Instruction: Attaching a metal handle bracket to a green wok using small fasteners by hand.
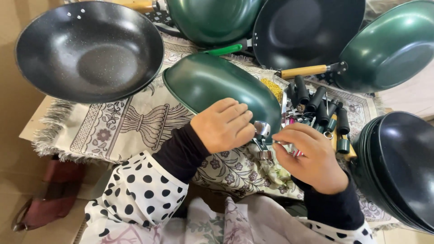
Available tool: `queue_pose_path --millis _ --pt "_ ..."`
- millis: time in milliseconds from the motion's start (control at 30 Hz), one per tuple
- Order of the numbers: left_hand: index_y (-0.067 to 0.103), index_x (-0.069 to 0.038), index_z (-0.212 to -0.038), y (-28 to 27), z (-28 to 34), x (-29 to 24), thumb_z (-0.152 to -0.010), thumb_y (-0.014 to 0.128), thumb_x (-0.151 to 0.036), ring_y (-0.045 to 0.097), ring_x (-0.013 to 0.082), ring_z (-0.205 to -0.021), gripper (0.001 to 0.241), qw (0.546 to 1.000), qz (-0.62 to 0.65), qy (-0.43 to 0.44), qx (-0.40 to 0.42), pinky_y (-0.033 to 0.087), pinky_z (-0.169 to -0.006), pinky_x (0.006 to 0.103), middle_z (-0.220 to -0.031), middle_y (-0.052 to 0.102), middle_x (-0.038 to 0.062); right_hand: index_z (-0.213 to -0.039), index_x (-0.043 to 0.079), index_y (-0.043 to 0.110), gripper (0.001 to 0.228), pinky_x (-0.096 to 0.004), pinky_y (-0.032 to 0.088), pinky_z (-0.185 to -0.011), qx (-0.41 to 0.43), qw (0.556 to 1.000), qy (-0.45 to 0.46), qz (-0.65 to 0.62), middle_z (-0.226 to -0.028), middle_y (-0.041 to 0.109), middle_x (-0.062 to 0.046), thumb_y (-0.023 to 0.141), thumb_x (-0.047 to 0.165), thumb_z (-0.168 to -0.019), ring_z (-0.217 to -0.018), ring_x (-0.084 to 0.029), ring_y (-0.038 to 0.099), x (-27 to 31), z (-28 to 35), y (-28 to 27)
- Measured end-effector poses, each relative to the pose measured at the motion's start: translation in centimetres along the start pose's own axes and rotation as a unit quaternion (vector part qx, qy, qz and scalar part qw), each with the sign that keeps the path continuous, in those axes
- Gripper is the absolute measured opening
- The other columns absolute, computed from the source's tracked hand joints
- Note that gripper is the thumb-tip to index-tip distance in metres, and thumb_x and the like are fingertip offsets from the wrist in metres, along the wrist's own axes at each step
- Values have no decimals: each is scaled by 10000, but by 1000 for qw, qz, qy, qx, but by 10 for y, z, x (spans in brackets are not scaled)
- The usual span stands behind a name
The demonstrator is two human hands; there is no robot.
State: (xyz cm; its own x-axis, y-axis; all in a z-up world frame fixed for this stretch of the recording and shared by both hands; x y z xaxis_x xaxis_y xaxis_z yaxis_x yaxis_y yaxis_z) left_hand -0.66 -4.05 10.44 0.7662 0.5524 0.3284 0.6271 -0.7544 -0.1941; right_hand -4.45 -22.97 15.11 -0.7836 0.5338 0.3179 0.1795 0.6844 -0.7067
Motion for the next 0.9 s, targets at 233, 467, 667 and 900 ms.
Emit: queue_pose_path --millis 233,467,667,900 --pt "600 -77 -779 5 1 -6 -996 601 -192 700 284 -784 246 1000 6 -24 -12 624 -827 397 -786 660 92 -938 -24 688 96 -467 562 -570 58 998 -21 16 -871 680 -191 730 -48 -855 -660 -362 658 8 -24 13" --pt "608 -75 -811 5 3 -2 -984 613 -191 711 282 -789 208 1000 6 -22 -14 631 -816 402 -792 662 98 -949 1 713 107 -445 558 -581 82 996 -19 31 -877 692 -155 742 -9 -846 -681 -362 665 -6 -23 23" --pt "597 -81 -820 -5 -6 1 -995 596 -117 694 279 -825 179 998 44 -25 24 599 -807 388 -837 678 108 -940 12 703 70 -392 550 -674 120 991 11 63 -881 692 -115 720 18 -873 -734 -284 663 0 -25 19" --pt "581 -94 -816 -8 -9 2 -1008 630 -48 687 279 -854 203 995 73 -16 60 573 -800 389 -883 711 122 -939 28 695 61 -354 547 -807 157 983 21 96 -920 695 -80 721 59 -893 -837 -233 671 -2 -21 18"
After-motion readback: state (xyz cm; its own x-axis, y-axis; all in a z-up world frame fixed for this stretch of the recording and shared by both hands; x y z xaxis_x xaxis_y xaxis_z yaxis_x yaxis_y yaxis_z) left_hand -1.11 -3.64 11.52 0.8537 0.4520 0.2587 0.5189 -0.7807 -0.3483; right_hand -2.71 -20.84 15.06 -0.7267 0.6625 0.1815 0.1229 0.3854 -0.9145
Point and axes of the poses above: each hand's wrist, its own z-axis away from the middle knuckle, its own y-axis out of the palm, x = y × z, the point moved 4 cm from there along -z, towards the middle knuckle
